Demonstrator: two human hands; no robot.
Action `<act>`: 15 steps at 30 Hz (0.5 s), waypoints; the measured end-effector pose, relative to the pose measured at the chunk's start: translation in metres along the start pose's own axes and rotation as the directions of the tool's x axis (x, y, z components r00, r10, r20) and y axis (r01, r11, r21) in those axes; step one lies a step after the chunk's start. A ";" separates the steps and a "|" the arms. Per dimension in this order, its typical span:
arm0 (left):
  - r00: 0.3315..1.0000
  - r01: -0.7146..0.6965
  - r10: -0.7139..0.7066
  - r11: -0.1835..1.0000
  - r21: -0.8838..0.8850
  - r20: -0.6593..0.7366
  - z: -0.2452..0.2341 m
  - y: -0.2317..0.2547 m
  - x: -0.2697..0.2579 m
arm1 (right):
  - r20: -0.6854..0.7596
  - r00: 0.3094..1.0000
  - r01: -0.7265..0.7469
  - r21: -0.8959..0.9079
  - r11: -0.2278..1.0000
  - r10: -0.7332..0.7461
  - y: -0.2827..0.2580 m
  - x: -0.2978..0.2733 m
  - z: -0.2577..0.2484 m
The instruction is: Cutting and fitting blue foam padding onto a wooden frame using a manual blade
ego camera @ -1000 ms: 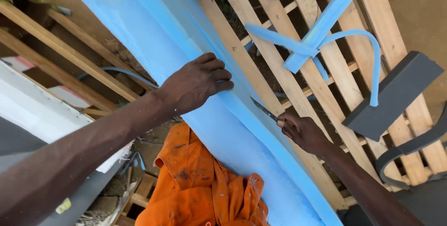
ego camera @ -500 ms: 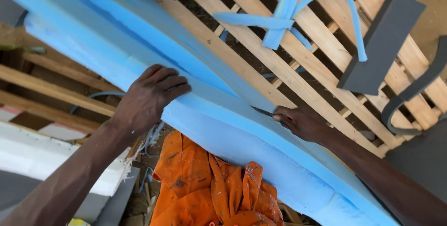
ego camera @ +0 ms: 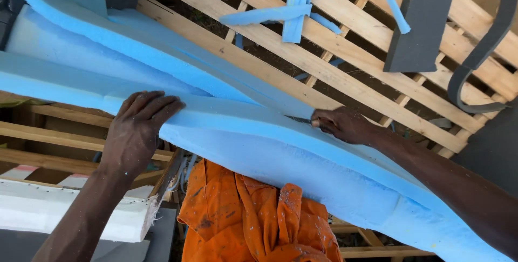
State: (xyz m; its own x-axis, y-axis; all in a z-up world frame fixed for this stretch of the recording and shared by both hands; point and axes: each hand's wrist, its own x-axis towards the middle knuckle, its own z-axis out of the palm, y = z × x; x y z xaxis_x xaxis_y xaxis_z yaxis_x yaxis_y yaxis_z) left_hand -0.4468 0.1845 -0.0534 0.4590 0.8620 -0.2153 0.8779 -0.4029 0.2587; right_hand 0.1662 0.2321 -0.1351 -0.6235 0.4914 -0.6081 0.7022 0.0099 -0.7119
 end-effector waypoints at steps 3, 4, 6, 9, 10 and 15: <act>0.998 -0.001 0.006 0.998 0.066 -0.064 -0.023 0.043 0.012 | -0.048 0.997 0.056 0.090 0.994 -0.052 -0.003 0.013 0.006; 0.999 0.006 -0.002 0.997 0.082 -0.054 -0.033 0.067 0.020 | -0.047 0.997 0.074 0.100 0.992 -0.069 -0.010 0.019 0.005; 0.993 -0.080 0.071 0.992 -0.096 -0.099 -0.043 0.129 0.039 | -0.033 0.988 0.153 0.016 0.988 -0.152 -0.016 0.018 -0.004; 0.960 -0.254 0.245 0.966 -0.057 -0.134 -0.020 0.219 0.085 | -0.011 0.971 0.231 -0.175 0.957 -0.237 -0.019 0.040 -0.010; 0.970 -0.217 0.210 0.975 -0.049 -0.122 -0.004 0.232 0.111 | 0.016 0.964 0.264 -0.170 0.950 -0.265 0.002 0.060 -0.010; 0.972 -0.226 0.231 0.970 0.088 -0.051 0.036 0.271 0.163 | -0.196 0.746 0.598 -0.223 0.770 -0.636 0.020 0.064 0.002</act>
State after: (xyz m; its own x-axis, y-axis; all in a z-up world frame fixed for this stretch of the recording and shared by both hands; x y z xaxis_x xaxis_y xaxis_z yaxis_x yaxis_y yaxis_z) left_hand -0.1289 0.2050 -0.0526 0.6418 0.7601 -0.1017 0.7600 -0.6128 0.2163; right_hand 0.1402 0.2620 -0.1889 -0.8443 0.5315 0.0678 0.2450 0.4955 -0.8334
